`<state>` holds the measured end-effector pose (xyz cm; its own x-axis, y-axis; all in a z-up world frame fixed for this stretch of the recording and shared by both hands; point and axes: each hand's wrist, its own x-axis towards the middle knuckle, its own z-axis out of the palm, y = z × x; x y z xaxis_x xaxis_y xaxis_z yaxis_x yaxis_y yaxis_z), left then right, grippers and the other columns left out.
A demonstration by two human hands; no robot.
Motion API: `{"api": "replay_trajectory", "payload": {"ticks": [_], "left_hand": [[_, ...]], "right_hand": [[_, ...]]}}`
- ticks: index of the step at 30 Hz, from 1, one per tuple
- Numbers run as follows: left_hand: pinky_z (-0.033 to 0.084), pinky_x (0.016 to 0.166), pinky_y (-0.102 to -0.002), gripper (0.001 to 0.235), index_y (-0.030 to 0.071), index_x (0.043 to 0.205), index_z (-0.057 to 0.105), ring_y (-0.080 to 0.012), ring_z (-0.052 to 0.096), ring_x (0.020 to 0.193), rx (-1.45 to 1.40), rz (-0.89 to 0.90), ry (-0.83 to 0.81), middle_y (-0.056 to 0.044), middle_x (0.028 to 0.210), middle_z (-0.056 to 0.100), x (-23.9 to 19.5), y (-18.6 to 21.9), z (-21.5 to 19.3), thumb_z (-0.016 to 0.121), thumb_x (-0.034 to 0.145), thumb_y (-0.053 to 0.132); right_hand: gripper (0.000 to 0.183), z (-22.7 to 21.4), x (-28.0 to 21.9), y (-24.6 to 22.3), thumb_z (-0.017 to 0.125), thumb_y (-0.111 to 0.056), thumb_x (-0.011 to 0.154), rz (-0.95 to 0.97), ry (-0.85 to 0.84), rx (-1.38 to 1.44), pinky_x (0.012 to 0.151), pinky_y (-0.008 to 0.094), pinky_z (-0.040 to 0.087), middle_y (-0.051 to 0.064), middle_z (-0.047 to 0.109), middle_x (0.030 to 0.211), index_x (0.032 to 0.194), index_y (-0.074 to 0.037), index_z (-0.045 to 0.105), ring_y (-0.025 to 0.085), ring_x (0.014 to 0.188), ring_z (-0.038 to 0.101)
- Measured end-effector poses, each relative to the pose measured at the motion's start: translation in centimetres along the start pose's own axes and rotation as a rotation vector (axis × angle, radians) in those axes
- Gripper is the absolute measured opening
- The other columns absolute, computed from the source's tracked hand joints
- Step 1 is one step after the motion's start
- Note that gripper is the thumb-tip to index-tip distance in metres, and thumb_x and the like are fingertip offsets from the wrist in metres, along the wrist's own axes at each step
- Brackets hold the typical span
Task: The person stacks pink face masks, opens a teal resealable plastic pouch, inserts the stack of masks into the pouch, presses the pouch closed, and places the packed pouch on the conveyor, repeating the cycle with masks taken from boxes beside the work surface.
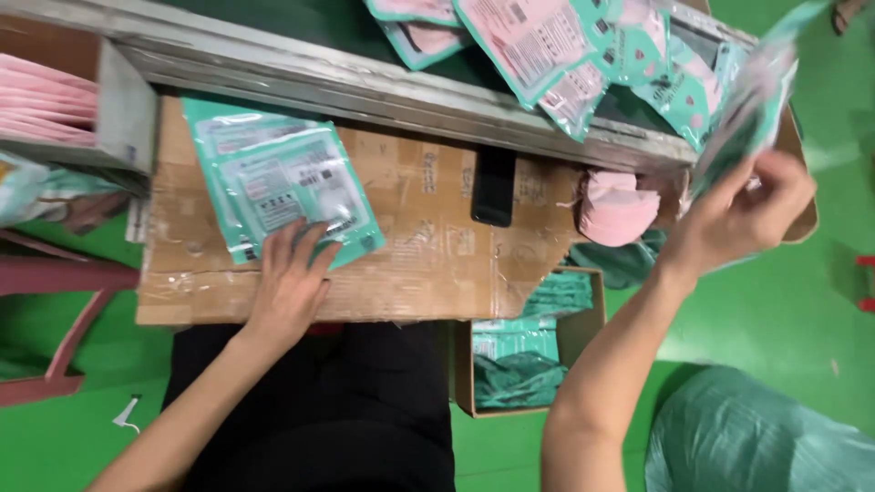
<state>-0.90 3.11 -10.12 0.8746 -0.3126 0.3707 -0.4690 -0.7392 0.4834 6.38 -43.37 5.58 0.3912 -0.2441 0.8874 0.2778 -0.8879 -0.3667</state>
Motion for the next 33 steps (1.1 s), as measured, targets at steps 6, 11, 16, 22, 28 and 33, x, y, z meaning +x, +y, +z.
{"api": "replay_trajectory", "payload": {"ticks": [6,11,16,22,28,33], "left_hand": [[0.033,0.117,-0.056,0.045,0.003,0.125,0.066,-0.0378,0.044,0.138,0.13,0.019,0.115,-0.015,0.142,0.055,-0.4,-4.0,1.3,0.072,0.08,0.009],[0.037,0.116,-0.055,0.035,0.004,0.126,0.067,-0.0354,0.048,0.136,-0.011,-0.16,0.186,-0.012,0.142,0.057,-0.1,-5.7,-0.6,0.071,0.093,0.014],[0.029,0.116,-0.059,0.064,-0.008,0.142,0.048,-0.0478,0.039,0.14,0.009,-0.301,0.389,-0.03,0.151,0.044,0.3,-8.5,-1.0,0.074,0.092,0.022],[0.026,0.125,-0.054,0.069,-0.009,0.157,0.031,-0.0489,0.035,0.149,-0.231,-0.427,0.319,-0.032,0.159,0.038,0.6,-11.8,1.5,0.062,0.102,0.022],[0.018,0.126,-0.055,0.075,-0.01,0.158,0.026,-0.0511,0.024,0.153,-0.142,-0.348,0.237,-0.036,0.163,0.027,0.6,-11.3,3.2,0.062,0.101,0.023],[0.019,0.122,-0.055,0.082,-0.008,0.153,0.028,-0.0489,0.024,0.15,-0.119,-0.351,0.181,-0.034,0.159,0.027,4.1,-8.7,-0.2,0.07,0.089,0.021]], "right_hand": [[0.031,8.6,-0.1,-4.2,0.069,0.005,0.096,-0.334,-0.215,-0.058,0.102,0.042,0.049,0.016,0.065,0.122,0.125,0.001,0.059,0.032,0.116,0.064],[0.019,13.3,-14.6,-13.7,0.069,-0.006,0.094,0.012,-0.706,0.353,0.081,0.034,0.055,0.013,0.068,0.102,0.112,-0.002,0.067,0.023,0.092,0.067],[0.044,16.7,-21.2,-19.6,0.073,-0.021,0.091,0.45,-1.049,0.281,0.087,0.036,0.057,0.014,0.073,0.109,0.131,-0.007,0.064,0.026,0.097,0.073],[0.058,21.6,-22.9,-19.4,0.065,-0.006,0.089,0.272,-1.009,0.418,0.115,0.042,0.041,0.025,0.058,0.136,0.145,0.0,0.052,0.04,0.131,0.054],[0.075,19.7,-22.4,-20.1,0.062,-0.01,0.089,0.496,-1.09,0.526,0.117,0.041,0.037,0.033,0.049,0.148,0.156,0.004,0.033,0.042,0.141,0.048],[0.071,19.7,-25.0,-17.4,0.062,-0.015,0.094,0.707,-1.019,0.661,0.116,0.038,0.04,0.029,0.053,0.149,0.154,0.007,0.033,0.035,0.14,0.052]]}}
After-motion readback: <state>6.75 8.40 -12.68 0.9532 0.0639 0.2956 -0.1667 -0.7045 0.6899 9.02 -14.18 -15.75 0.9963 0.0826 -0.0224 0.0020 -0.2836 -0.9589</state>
